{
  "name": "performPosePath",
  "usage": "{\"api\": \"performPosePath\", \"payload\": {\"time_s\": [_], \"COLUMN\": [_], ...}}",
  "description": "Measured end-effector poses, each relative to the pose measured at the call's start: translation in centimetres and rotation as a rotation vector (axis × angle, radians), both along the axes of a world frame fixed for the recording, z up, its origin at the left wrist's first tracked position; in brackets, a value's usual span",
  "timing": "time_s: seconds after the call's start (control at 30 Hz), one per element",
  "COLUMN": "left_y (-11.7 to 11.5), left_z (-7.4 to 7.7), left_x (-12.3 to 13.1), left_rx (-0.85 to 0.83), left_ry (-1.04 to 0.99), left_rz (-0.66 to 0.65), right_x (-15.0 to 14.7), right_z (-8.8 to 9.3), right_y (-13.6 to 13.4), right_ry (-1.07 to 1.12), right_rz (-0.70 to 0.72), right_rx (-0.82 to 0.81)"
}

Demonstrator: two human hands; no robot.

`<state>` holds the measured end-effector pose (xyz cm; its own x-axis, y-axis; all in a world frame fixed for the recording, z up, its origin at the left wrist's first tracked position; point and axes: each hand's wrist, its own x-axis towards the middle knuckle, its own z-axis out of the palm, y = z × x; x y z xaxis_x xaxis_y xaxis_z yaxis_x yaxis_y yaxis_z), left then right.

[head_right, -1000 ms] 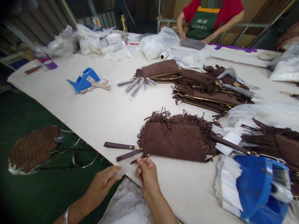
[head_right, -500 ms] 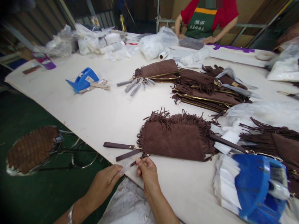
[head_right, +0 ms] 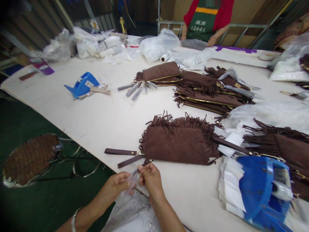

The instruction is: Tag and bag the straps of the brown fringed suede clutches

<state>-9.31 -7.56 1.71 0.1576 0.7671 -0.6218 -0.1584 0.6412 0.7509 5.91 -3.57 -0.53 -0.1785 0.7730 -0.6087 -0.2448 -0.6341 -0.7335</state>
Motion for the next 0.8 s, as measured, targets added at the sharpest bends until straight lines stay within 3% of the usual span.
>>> {"api": "performPosePath", "payload": {"time_s": [0.27, 0.53, 0.8], "left_y": [0.7, 1.3, 1.7], "left_z": [-1.5, 0.4, 0.8], "left_x": [1.1, 1.0, 1.7], "left_rx": [0.013, 0.427, 0.517], "left_ry": [0.049, 0.685, 0.803], "left_rz": [0.054, -0.156, -0.255], "right_x": [1.1, 1.7, 1.7], "right_z": [-0.1, 0.2, 0.2], "right_y": [-0.1, 0.1, 0.5], "right_ry": [0.044, 0.049, 0.045], "right_rz": [0.037, -0.094, -0.06], "right_rx": [0.042, 0.022, 0.044]}}
